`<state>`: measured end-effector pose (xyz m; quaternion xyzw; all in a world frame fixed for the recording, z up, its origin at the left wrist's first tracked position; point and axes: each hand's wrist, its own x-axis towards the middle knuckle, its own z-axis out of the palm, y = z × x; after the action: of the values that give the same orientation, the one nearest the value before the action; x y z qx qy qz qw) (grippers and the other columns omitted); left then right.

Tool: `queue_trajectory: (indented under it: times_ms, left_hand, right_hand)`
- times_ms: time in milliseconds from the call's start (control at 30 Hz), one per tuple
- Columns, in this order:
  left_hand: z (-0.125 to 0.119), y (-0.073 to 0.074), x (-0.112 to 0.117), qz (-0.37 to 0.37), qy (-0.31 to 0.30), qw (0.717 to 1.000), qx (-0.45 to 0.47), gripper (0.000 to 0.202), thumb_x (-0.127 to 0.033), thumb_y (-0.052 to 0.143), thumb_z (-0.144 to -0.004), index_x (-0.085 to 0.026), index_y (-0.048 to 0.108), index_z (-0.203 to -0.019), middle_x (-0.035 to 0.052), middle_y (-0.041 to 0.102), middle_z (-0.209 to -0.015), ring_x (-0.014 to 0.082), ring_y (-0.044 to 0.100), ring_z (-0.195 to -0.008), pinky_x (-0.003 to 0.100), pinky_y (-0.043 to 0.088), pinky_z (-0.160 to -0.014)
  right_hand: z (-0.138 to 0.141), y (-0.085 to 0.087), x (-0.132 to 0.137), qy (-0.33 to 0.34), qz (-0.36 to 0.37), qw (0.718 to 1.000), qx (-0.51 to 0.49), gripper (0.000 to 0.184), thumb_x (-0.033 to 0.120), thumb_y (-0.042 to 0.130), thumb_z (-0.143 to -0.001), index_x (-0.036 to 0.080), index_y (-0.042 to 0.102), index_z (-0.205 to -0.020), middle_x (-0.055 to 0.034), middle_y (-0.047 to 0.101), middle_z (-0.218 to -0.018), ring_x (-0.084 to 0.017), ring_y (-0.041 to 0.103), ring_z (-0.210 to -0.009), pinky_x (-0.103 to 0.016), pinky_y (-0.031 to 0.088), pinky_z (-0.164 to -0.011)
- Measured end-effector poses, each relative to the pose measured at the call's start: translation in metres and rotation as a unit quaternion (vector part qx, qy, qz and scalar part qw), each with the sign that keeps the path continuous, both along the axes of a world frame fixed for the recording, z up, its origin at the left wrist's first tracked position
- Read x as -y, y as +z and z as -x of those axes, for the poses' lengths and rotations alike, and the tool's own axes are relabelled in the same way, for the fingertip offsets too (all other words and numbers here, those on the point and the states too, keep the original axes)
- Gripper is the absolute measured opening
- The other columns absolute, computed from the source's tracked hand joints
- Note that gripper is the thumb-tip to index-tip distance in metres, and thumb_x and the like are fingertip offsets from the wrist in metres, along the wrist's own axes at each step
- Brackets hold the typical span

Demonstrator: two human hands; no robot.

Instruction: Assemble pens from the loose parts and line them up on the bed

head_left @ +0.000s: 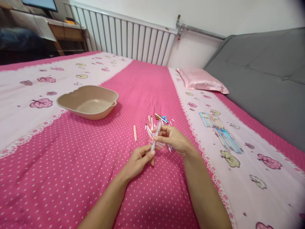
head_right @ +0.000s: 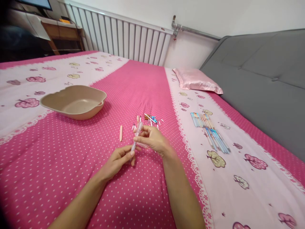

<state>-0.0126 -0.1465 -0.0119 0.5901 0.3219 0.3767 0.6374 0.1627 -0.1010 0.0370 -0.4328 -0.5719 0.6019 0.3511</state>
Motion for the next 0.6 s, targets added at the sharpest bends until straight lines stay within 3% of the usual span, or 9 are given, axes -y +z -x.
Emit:
queue_trajectory:
  times_ms: [133, 333, 600]
  left_hand:
    - [0.0004, -0.0006, 0.0, -0.001, 0.003, 1.0, -0.003, 0.041, -0.043, 0.052, -0.088, -0.012, 0.063, -0.112, 0.0005, 0.057, -0.062, 0.0121, 0.051, -0.06, 0.026, 0.037, -0.063]
    - [0.0012, -0.0028, -0.0007, -0.006, 0.007, 1.0, -0.007, 0.04, -0.043, 0.05, -0.089, -0.012, 0.063, -0.11, 0.0011, 0.058, -0.062, 0.0122, 0.051, -0.06, 0.026, 0.037, -0.063]
    - [0.0002, -0.0011, -0.0008, -0.007, 0.008, 1.0, -0.008, 0.042, -0.044, 0.05, -0.089, -0.011, 0.063, -0.11, 0.0009, 0.058, -0.061, 0.0122, 0.051, -0.06, 0.026, 0.038, -0.063]
  right_hand:
    - [0.0023, 0.0008, 0.0009, -0.009, -0.006, 1.0, 0.005, 0.04, 0.029, 0.081, -0.062, 0.015, 0.065, -0.096, 0.001, 0.062, -0.072, -0.011, 0.059, -0.067, -0.025, 0.047, -0.063]
    - [-0.0015, 0.005, 0.002, 0.044, 0.04, 0.996, -0.069, 0.048, 0.023, 0.077, -0.068, 0.019, 0.06, -0.113, -0.0069, 0.066, -0.108, -0.014, 0.063, -0.094, -0.028, 0.051, -0.081]
    - [-0.0024, 0.0057, 0.0024, 0.046, 0.067, 0.993, -0.086, 0.046, 0.021, 0.076, -0.069, 0.015, 0.059, -0.112, -0.0068, 0.071, -0.093, -0.014, 0.067, -0.08, -0.027, 0.052, -0.074]
